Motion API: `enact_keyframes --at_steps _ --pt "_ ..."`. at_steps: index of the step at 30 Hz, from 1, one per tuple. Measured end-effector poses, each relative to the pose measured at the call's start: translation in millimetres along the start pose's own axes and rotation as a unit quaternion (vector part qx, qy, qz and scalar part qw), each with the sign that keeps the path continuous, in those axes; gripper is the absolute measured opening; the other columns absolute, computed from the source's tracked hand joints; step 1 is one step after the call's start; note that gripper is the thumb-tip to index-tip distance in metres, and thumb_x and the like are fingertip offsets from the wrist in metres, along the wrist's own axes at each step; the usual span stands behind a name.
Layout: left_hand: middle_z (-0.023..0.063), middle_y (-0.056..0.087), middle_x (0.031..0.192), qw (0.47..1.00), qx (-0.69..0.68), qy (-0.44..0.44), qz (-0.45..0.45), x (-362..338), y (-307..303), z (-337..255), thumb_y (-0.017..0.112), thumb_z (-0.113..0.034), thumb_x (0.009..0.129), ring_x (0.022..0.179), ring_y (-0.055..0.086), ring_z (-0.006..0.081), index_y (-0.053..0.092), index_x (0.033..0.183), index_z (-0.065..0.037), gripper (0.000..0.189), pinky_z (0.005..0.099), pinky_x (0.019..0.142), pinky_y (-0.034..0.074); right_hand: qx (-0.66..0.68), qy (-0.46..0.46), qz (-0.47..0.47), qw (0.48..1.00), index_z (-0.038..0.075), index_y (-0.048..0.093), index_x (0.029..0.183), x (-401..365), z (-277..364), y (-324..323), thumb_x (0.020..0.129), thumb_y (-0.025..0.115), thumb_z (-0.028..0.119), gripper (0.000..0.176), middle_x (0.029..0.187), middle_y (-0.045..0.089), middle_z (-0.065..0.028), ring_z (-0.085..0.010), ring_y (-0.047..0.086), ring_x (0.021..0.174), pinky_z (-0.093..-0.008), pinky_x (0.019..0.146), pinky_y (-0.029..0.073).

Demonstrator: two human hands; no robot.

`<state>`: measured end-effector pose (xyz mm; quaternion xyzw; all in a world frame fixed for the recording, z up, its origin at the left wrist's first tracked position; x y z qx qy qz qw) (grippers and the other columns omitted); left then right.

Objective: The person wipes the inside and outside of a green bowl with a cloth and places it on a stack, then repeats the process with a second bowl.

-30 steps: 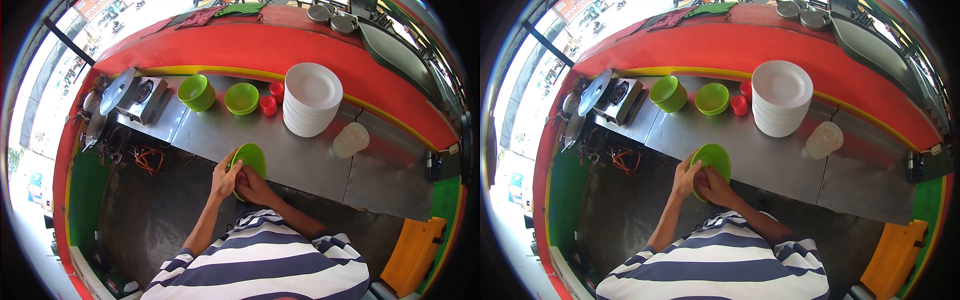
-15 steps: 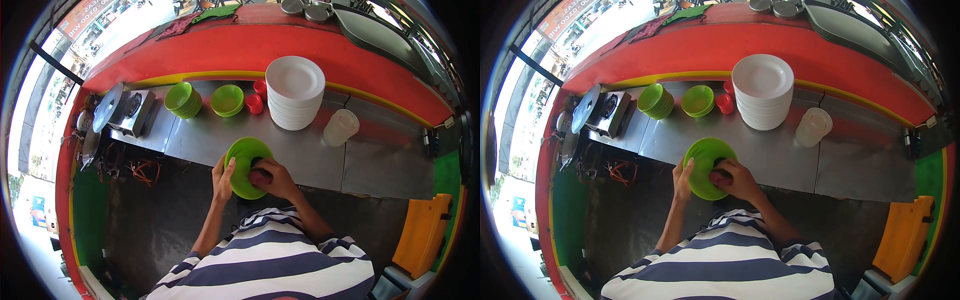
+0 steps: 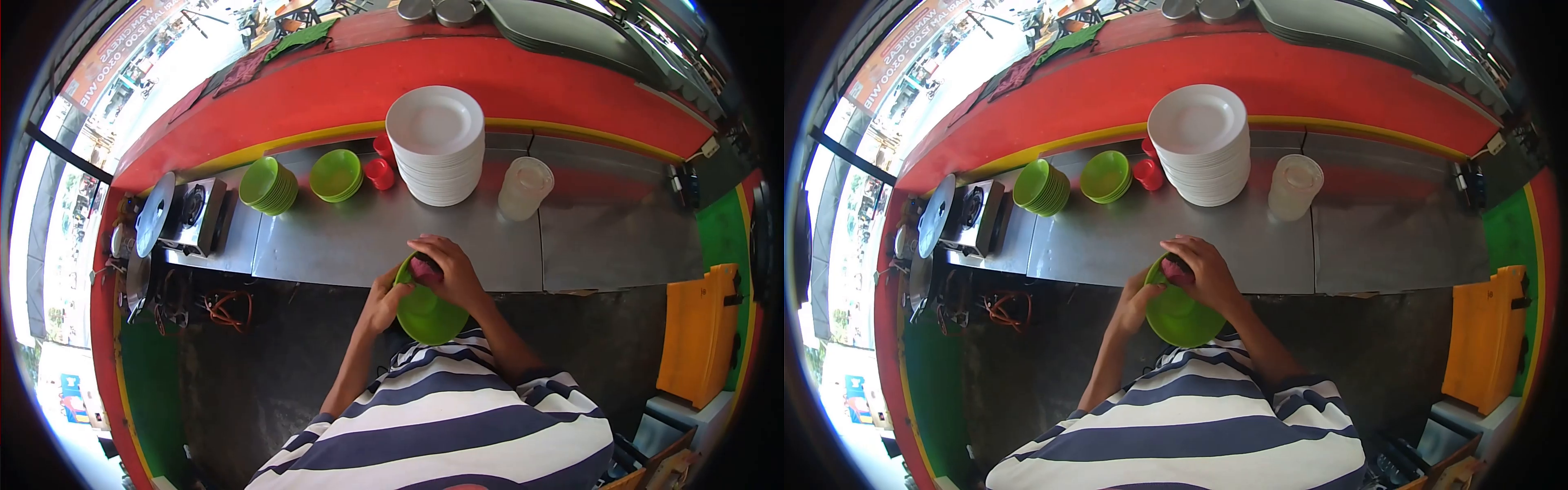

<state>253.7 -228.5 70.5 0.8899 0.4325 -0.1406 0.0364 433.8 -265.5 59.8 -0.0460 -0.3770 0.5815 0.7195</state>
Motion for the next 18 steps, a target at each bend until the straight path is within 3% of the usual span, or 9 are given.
enact_keyframes --at_steps 7,13,16,18 --pt "0.0142 0.067 0.122 0.997 -0.003 0.05 -0.065 -1 -15 -8 0.057 -0.016 0.089 0.112 0.062 0.0208 0.053 0.142 0.006 0.058 0.0318 0.099 0.047 0.105 0.201 -0.042 0.973 0.0 0.06 0.134 -24 -38 16 0.082 0.08 0.021 0.06 0.118 0.07 -0.0236 -0.0363 0.069 0.11 -0.0394 0.099 0.052" --pt "0.0121 0.068 0.118 0.967 -0.111 0.1 -0.207 6 -33 7 0.058 -0.014 0.097 0.106 0.063 0.0174 0.058 0.135 0.006 0.043 0.0304 0.093 0.05 0.251 0.244 -0.052 0.935 -0.002 0.062 0.128 -42 -52 28 0.094 0.073 0.027 0.046 0.117 0.072 -0.018 -0.0276 0.07 0.107 -0.0352 0.098 0.052" --pt "0.0101 0.068 0.112 0.942 -0.192 0.088 -0.26 5 -47 13 0.055 -0.018 0.1 0.099 0.066 0.0179 0.062 0.128 0.004 0.036 0.0308 0.088 0.052 0.401 0.397 -0.057 0.824 0.0 0.062 0.127 -52 -58 20 0.101 0.065 0.027 0.039 0.119 0.07 -0.0164 -0.0215 0.069 0.106 -0.0343 0.095 0.053" --pt "0.0104 0.068 0.112 0.922 -0.272 0.051 -0.269 0 -58 15 0.054 -0.021 0.101 0.1 0.067 0.02 0.062 0.127 0.002 0.036 0.0323 0.088 0.053 0.461 0.385 -0.119 0.791 0.001 0.06 0.126 -59 -67 15 0.102 0.061 0.033 0.04 0.12 0.069 -0.0172 -0.0213 0.068 0.106 -0.0344 0.094 0.054"
Point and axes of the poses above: each hand's wrist, its own x-axis towards the middle knuckle, its own y-axis out of the palm, z = x × y, the point moved 2 cm from there along x, towards the middle knuckle
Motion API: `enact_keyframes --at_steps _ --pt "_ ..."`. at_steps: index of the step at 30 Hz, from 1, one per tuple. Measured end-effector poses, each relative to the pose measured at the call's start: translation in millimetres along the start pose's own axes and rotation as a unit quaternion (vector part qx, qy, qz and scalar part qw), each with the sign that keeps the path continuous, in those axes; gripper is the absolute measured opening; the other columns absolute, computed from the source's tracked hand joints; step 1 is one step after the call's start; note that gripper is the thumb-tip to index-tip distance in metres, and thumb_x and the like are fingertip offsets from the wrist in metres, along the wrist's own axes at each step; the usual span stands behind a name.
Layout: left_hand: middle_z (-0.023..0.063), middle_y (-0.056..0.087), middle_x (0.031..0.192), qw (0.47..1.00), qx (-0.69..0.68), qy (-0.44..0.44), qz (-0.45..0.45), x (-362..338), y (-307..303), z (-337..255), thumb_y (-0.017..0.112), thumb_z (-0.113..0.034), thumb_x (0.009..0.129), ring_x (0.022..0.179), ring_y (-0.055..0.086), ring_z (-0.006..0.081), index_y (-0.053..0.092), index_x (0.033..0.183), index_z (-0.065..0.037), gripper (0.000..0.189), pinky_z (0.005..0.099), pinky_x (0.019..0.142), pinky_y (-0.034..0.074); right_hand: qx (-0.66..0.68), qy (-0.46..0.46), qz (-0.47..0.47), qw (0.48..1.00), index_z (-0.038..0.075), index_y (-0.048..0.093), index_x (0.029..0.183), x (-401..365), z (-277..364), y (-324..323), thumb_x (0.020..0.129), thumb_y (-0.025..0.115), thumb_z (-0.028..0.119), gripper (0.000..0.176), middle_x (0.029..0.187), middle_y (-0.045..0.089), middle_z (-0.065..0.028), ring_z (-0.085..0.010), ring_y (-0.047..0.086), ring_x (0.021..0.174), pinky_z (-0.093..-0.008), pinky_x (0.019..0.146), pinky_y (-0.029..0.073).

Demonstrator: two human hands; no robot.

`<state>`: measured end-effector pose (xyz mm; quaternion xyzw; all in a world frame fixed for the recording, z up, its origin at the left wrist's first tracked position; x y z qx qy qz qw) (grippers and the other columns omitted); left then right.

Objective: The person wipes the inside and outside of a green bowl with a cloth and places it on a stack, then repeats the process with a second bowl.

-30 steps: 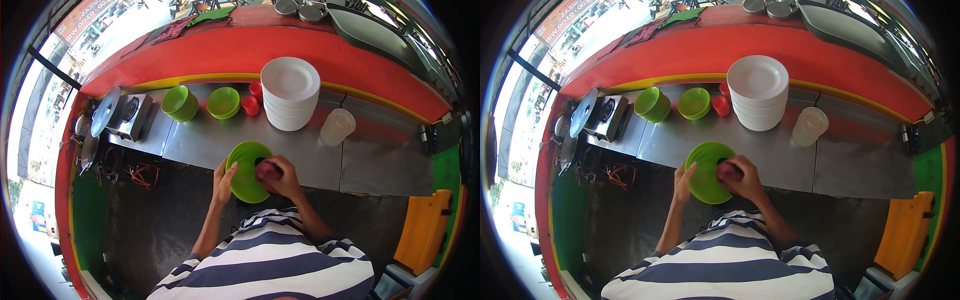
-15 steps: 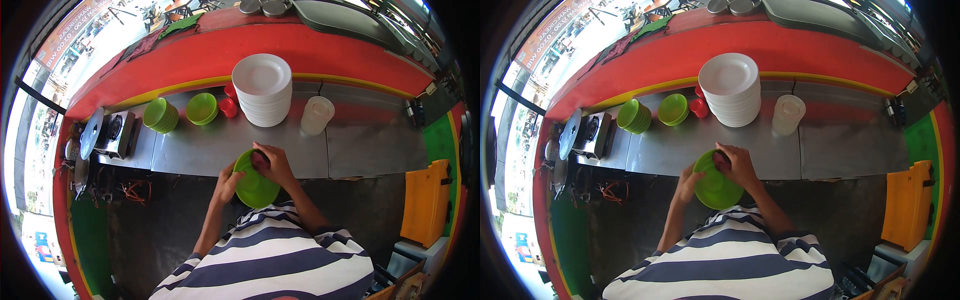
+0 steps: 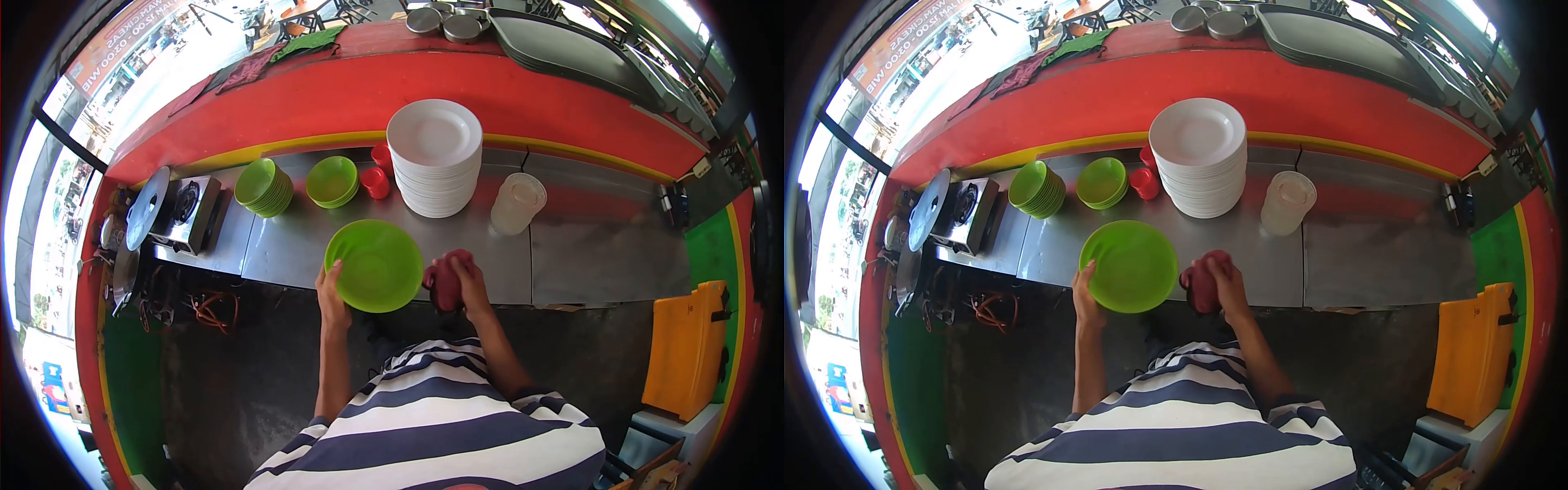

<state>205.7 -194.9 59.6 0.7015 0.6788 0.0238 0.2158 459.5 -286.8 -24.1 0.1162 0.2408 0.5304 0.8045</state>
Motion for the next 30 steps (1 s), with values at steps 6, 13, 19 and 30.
enact_keyframes --at_steps 6,13,19,30 --pt "0.0115 0.067 0.114 0.998 -0.026 -0.046 0.037 -4 -20 28 0.052 -0.026 0.1 0.1 0.069 0.0235 0.059 0.127 -0.002 0.036 0.0352 0.086 0.056 0.114 -0.193 -0.001 0.975 -0.002 0.051 0.131 -15 16 0 0.105 0.051 0.037 0.047 0.12 0.067 -0.0222 -0.0328 0.063 0.119 -0.0438 0.107 0.046" --pt "0.0121 0.067 0.116 0.969 0.149 0.006 0.198 -26 -7 69 0.05 -0.032 0.1 0.102 0.068 0.0236 0.058 0.128 -0.003 0.041 0.0356 0.086 0.056 0.027 -0.435 0.096 0.895 -0.003 0.049 0.122 -26 29 19 0.102 0.051 0.035 0.043 0.108 0.066 -0.0227 -0.0417 0.06 0.121 -0.0556 0.12 0.028" --pt "0.0134 0.064 0.124 0.969 -0.037 -0.178 0.167 -43 31 47 0.034 -0.06 0.105 0.114 0.063 0.0232 0.053 0.134 -0.005 0.065 0.0367 0.1 0.049 0.105 -0.391 0.006 0.914 -0.002 0.052 0.113 -17 13 2 0.1 0.053 0.031 0.035 0.086 0.061 -0.0151 -0.0291 0.063 0.084 -0.0487 0.094 0.048" --pt "0.0006 0.039 0.06 0.95 0.208 0.183 0.142 -49 27 54 0.054 -0.034 0.107 0.061 0.035 0.0076 0.055 0.083 0.002 0.044 0.0294 0.053 0.034 0.084 -0.139 -0.199 0.967 0.008 0.063 0.105 -8 0 11 0.103 0.058 0.026 0.019 0.094 0.06 0.0014 -0.0095 0.055 0.084 -0.0249 0.077 0.046"
Point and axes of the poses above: each hand's wrist, its own x-axis towards the middle knuckle, its own y-axis out of the palm, z = x × y, the point moved 2 cm from there along x, towards the middle knuckle
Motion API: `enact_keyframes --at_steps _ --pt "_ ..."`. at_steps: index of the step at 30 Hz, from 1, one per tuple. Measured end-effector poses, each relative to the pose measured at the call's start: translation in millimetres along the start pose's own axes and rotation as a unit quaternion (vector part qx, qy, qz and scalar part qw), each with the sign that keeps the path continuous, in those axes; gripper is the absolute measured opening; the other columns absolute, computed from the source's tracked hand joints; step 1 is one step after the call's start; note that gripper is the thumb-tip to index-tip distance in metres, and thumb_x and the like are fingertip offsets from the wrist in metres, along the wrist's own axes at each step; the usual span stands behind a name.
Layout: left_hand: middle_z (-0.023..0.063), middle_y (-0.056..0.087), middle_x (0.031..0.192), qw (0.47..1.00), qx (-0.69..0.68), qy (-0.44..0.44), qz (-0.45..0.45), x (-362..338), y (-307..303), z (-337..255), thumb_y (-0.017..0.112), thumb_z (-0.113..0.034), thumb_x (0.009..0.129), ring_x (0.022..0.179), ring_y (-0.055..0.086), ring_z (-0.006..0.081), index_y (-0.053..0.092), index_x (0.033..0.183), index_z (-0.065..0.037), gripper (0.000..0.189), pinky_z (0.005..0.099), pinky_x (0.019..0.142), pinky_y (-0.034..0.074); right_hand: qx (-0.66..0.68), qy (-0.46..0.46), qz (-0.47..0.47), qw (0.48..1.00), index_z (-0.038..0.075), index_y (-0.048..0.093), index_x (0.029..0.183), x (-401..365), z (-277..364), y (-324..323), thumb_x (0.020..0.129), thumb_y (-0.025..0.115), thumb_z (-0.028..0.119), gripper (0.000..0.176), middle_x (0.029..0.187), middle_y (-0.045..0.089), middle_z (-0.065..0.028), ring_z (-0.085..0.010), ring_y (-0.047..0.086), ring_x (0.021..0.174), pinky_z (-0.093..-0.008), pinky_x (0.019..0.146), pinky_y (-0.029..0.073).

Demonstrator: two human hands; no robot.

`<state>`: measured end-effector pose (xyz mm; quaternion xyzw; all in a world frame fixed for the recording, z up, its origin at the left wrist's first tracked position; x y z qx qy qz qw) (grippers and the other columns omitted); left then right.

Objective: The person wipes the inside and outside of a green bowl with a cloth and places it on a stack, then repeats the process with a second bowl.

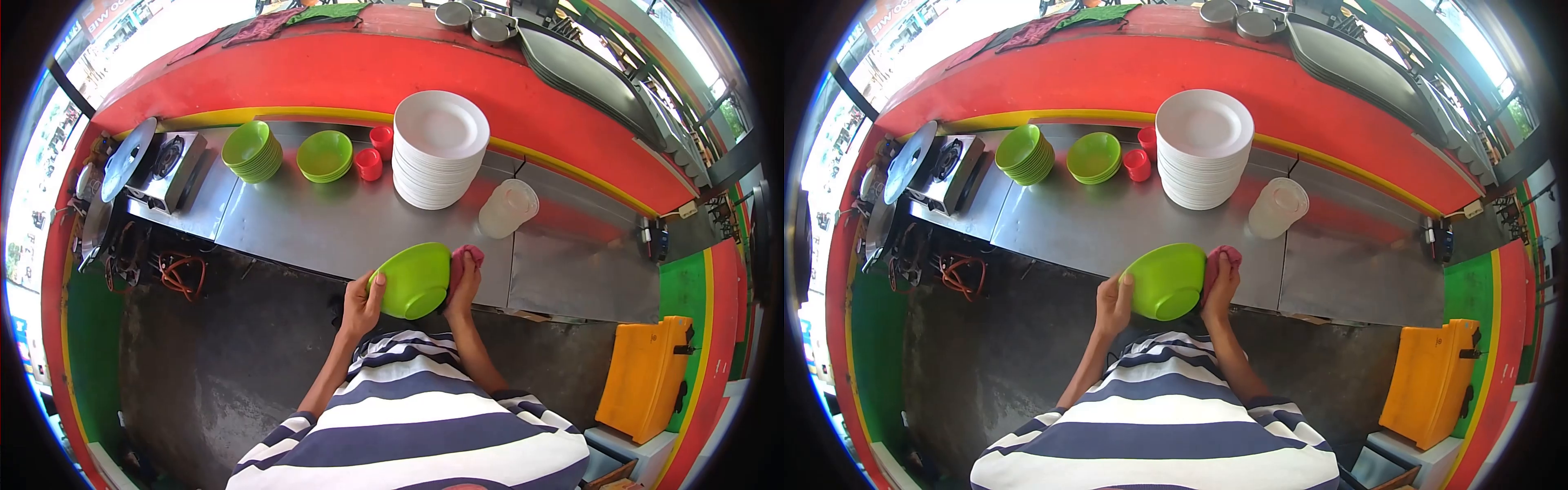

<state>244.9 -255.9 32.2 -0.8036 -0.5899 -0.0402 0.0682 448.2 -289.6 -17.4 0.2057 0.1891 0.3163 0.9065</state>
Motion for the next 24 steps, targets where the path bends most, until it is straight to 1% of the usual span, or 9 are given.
enact_keyframes --at_steps 3,4,6,9,12,16,18,21,24 --pt "0.0096 0.037 0.053 0.995 0.096 -0.006 0.017 5 -9 0 0.058 -0.031 0.105 0.051 0.034 0.011 0.055 0.078 0.003 0.044 0.0323 0.048 0.033 -0.084 -0.028 0.101 0.991 0.003 0.066 0.109 -13 8 18 0.099 0.064 0.02 0.02 0.105 0.069 -0.0045 -0.0145 0.063 0.097 -0.0286 0.088 0.049" --pt "0.0123 0.038 0.054 0.99 0.135 -0.005 0.039 6 -9 -4 0.059 -0.029 0.104 0.049 0.035 0.0133 0.056 0.079 0.003 0.041 0.0334 0.047 0.033 -0.157 -0.107 0.153 0.97 0.002 0.067 0.111 -18 14 27 0.095 0.066 0.019 0.022 0.107 0.069 -0.0068 -0.0178 0.065 0.1 -0.0311 0.091 0.049" --pt "0.0178 0.04 0.054 0.974 0.212 -0.002 0.084 7 -10 -12 0.06 -0.024 0.102 0.044 0.036 0.0179 0.06 0.081 0.003 0.035 0.0357 0.046 0.035 -0.293 -0.26 0.252 0.885 0.001 0.067 0.113 -33 22 49 0.089 0.07 0.017 0.028 0.112 0.071 -0.0113 -0.0244 0.067 0.108 -0.0361 0.097 0.05" --pt "0.021 0.044 0.056 0.991 0.097 0.062 0.065 2 -14 14 0.059 -0.016 0.099 0.043 0.038 0.0239 0.064 0.085 0.003 0.025 0.0368 0.047 0.038 -0.372 -0.379 0.378 0.759 0.001 0.069 0.112 -66 46 85 0.08 0.075 0.014 0.036 0.114 0.071 -0.0159 -0.0332 0.067 0.112 -0.039 0.1 0.05" --pt "0.021 0.045 0.056 0.991 0.108 -0.015 0.071 -1 -35 12 0.057 -0.012 0.097 0.043 0.04 0.0237 0.065 0.087 0.003 0.02 0.0356 0.047 0.038 -0.324 -0.325 0.395 0.796 0.002 0.069 0.113 -59 34 93 0.076 0.077 0.014 0.04 0.114 0.07 -0.0167 -0.0381 0.067 0.112 -0.0408 0.101 0.05" --pt "0.0071 0.04 0.053 0.995 0.082 -0.06 -0.015 -3 -63 12 0.055 -0.026 0.105 0.05 0.038 0.0085 0.058 0.08 0.003 0.039 0.0322 0.047 0.032 -0.177 -0.127 0.297 0.93 -0.003 0.064 0.121 -39 -7 87 0.093 0.067 0.013 0.032 0.115 0.071 -0.0148 -0.0226 0.068 0.108 -0.0343 0.097 0.051" --pt "-0.0056 0.038 0.058 0.993 0.009 -0.052 -0.104 -5 -68 14 0.05 -0.032 0.109 0.057 0.033 0.0027 0.05 0.072 -0.002 0.048 0.0283 0.048 0.025 -0.146 -0.057 0.209 0.965 -0.004 0.061 0.127 -33 -31 78 0.102 0.059 0.018 0.033 0.114 0.069 -0.0131 -0.0166 0.066 0.106 -0.0305 0.094 0.051" --pt "-0.0103 0.037 0.063 0.965 -0.077 -0.039 -0.247 -4 -68 17 0.046 -0.031 0.111 0.06 0.029 0.0013 0.044 0.069 -0.007 0.048 0.0258 0.051 0.02 -0.025 0.053 0.094 0.994 0.0 0.06 0.129 -38 -73 77 0.104 0.057 0.026 0.036 0.114 0.068 -0.009 -0.0174 0.064 0.105 -0.0309 0.094 0.05" --pt "-0.0081 0.045 0.064 0.937 -0.065 -0.001 -0.343 -9 -68 26 0.044 -0.036 0.111 0.058 0.036 0.0006 0.052 0.072 -0.007 0.049 0.023 0.051 0.025 0.073 0.154 0.019 0.985 0.006 0.058 0.128 -57 -94 97 0.106 0.053 0.031 0.035 0.118 0.066 -0.004 -0.0172 0.062 0.111 -0.0343 0.099 0.048"
Point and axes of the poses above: each hand's wrist, its own x-axis towards the middle knuckle, its own y-axis out of the palm, z = x × y, the point moved 2 cm from there along x, towards the middle knuckle
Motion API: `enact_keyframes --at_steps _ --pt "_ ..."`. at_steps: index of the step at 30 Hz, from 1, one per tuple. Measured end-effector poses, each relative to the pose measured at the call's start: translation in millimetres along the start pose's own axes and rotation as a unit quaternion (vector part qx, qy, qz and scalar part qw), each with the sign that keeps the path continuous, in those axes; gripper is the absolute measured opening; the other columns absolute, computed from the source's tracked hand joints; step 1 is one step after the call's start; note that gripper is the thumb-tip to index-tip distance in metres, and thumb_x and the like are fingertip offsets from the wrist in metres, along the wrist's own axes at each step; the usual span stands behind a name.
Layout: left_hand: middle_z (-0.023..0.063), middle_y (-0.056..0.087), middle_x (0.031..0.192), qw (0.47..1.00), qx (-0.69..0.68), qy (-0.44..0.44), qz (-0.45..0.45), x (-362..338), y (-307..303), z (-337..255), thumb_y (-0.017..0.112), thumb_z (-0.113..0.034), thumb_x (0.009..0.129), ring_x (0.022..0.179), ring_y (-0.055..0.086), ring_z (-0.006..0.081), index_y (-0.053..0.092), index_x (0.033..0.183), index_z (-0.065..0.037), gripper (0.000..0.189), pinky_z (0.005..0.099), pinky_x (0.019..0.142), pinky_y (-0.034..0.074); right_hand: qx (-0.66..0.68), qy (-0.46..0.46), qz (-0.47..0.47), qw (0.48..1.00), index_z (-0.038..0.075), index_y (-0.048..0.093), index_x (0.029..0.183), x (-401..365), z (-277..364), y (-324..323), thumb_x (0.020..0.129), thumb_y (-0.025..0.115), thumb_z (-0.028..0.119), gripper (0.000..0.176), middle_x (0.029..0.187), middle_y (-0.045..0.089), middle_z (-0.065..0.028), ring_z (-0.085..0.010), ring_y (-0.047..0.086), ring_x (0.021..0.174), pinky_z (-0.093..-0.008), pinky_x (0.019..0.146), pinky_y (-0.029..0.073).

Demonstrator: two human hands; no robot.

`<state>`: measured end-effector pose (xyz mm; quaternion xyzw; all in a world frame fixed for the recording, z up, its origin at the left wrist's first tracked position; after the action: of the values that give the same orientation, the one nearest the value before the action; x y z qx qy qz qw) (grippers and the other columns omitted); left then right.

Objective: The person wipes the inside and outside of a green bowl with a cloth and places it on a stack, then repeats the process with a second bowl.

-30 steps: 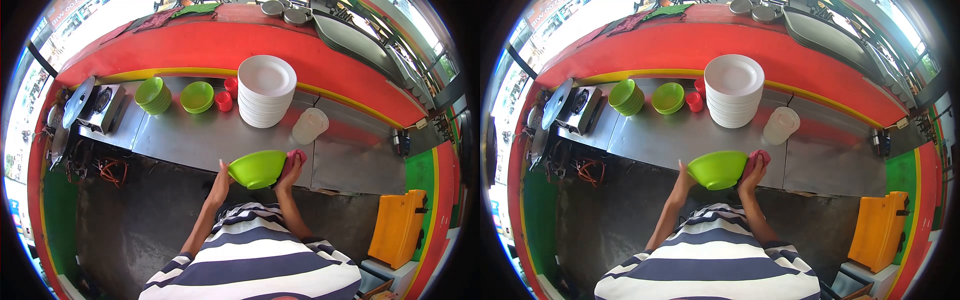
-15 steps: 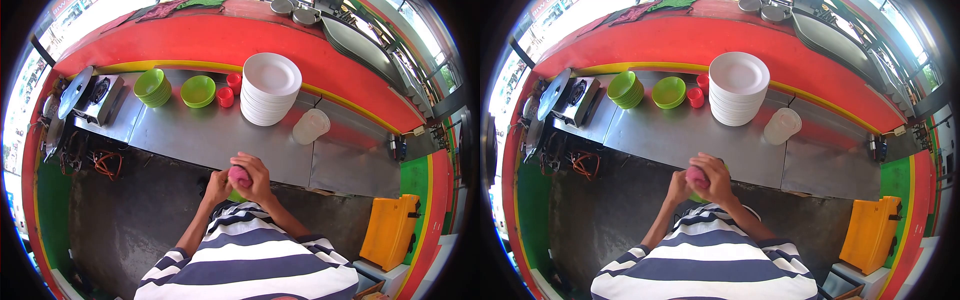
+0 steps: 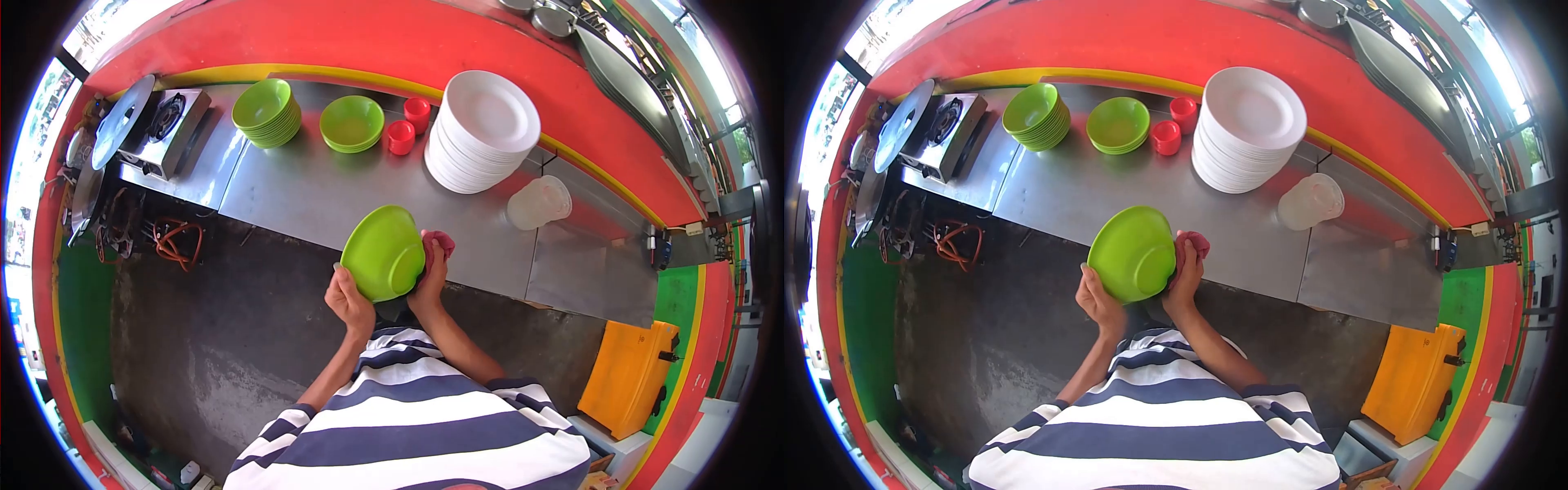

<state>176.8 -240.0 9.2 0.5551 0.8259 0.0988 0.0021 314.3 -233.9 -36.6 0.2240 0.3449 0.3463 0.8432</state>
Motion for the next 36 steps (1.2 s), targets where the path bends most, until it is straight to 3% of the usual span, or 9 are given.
enact_keyframes --at_steps 4,6,15,21,24,28,29,33,36 --pt "-0.0065 0.038 0.06 0.998 -0.007 0.051 0.033 17 -14 12 0.046 -0.028 0.11 0.059 0.031 0.0021 0.047 0.072 -0.003 0.046 0.0267 0.051 0.021 -0.012 0.014 0.091 0.996 0.011 0.058 0.126 2 -43 13 0.105 0.049 0.04 0.036 0.12 0.064 -0.0005 -0.0167 0.06 0.116 -0.0365 0.102 0.047" --pt "-0.0063 0.043 0.064 0.993 -0.003 -0.016 0.115 43 -32 13 0.051 -0.03 0.108 0.062 0.036 0.0024 0.056 0.081 0.0 0.041 0.0252 0.053 0.027 0.049 0.122 0.032 0.991 0.01 0.061 0.121 3 -58 25 0.103 0.048 0.046 0.042 0.116 0.066 0.0 -0.0176 0.062 0.112 -0.0353 0.101 0.047" --pt "-0.004 0.061 0.084 0.907 0.039 -0.22 0.357 187 -99 -1 0.05 -0.037 0.109 0.076 0.052 0.003 0.064 0.116 0.003 0.043 0.0228 0.066 0.044 -0.247 -0.03 0.073 0.966 0.003 0.066 0.111 25 -66 113 0.098 0.065 0.022 0.022 0.109 0.069 -0.0073 -0.0141 0.067 0.099 -0.0273 0.088 0.052" --pt "-0.0004 0.063 0.075 0.853 0.063 -0.227 0.466 231 -116 -17 0.048 -0.032 0.109 0.071 0.055 0.0056 0.067 0.104 0.004 0.042 0.0264 0.064 0.047 -0.456 -0.219 0.319 0.801 0.0 0.068 0.116 -11 -48 210 0.086 0.075 0.011 0.033 0.109 0.071 -0.0111 -0.0194 0.068 0.102 -0.0334 0.092 0.052" --pt "0.0094 0.059 0.07 0.837 0.057 0.042 0.542 236 -119 -7 0.052 -0.024 0.106 0.067 0.054 0.0076 0.065 0.098 0.004 0.032 0.0287 0.062 0.046 -0.503 -0.36 0.466 0.632 -0.002 0.067 0.117 -42 -54 256 0.085 0.072 0.008 0.034 0.107 0.071 -0.0115 -0.0183 0.067 0.103 -0.0323 0.094 0.051" --pt "0.0135 0.045 0.062 0.859 0.069 -0.078 0.501 258 -127 -39 0.056 -0.023 0.104 0.057 0.044 0.0113 0.059 0.086 0.003 0.032 0.032 0.053 0.04 -0.432 -0.304 0.418 0.739 -0.001 0.066 0.118 -36 -59 268 0.085 0.072 0.007 0.034 0.108 0.071 -0.0114 -0.019 0.067 0.103 -0.0336 0.095 0.052" --pt "0.0057 0.043 0.058 0.863 0.101 -0.077 0.49 264 -130 -41 0.055 -0.028 0.106 0.056 0.04 0.0082 0.056 0.079 0.002 0.039 0.0319 0.05 0.035 -0.409 -0.291 0.38 0.777 -0.001 0.066 0.12 -26 -62 264 0.086 0.073 0.007 0.036 0.109 0.071 -0.0112 -0.0187 0.067 0.103 -0.0333 0.095 0.052" --pt "-0.0054 0.054 0.072 0.938 -0.06 -0.066 0.335 268 -135 -23 0.051 -0.034 0.107 0.066 0.047 0.0069 0.059 0.079 -0.003 0.043 0.0309 0.058 0.04 -0.247 -0.201 0.181 0.931 -0.005 0.057 0.132 -6 -73 243 0.099 0.061 0.015 0.039 0.116 0.068 -0.0124 -0.019 0.066 0.105 -0.0333 0.096 0.051" --pt "-0.001 0.061 0.082 0.948 -0.212 -0.202 0.127 263 -104 -42 0.051 -0.037 0.107 0.071 0.053 0.0083 0.064 0.089 -0.003 0.041 0.0293 0.065 0.047 -0.163 -0.226 0.062 0.958 -0.006 0.049 0.141 -15 -94 233 0.104 0.053 0.02 0.045 0.126 0.063 -0.0131 -0.02 0.06 0.117 -0.0336 0.106 0.044"
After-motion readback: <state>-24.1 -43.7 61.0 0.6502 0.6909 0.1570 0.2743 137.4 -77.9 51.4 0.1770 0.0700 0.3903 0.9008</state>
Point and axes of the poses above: each hand's wrist, its own x-axis towards the middle knuckle, its own y-axis out of the palm, z = x × y, the point moved 2 cm from there along x, towards the middle knuckle
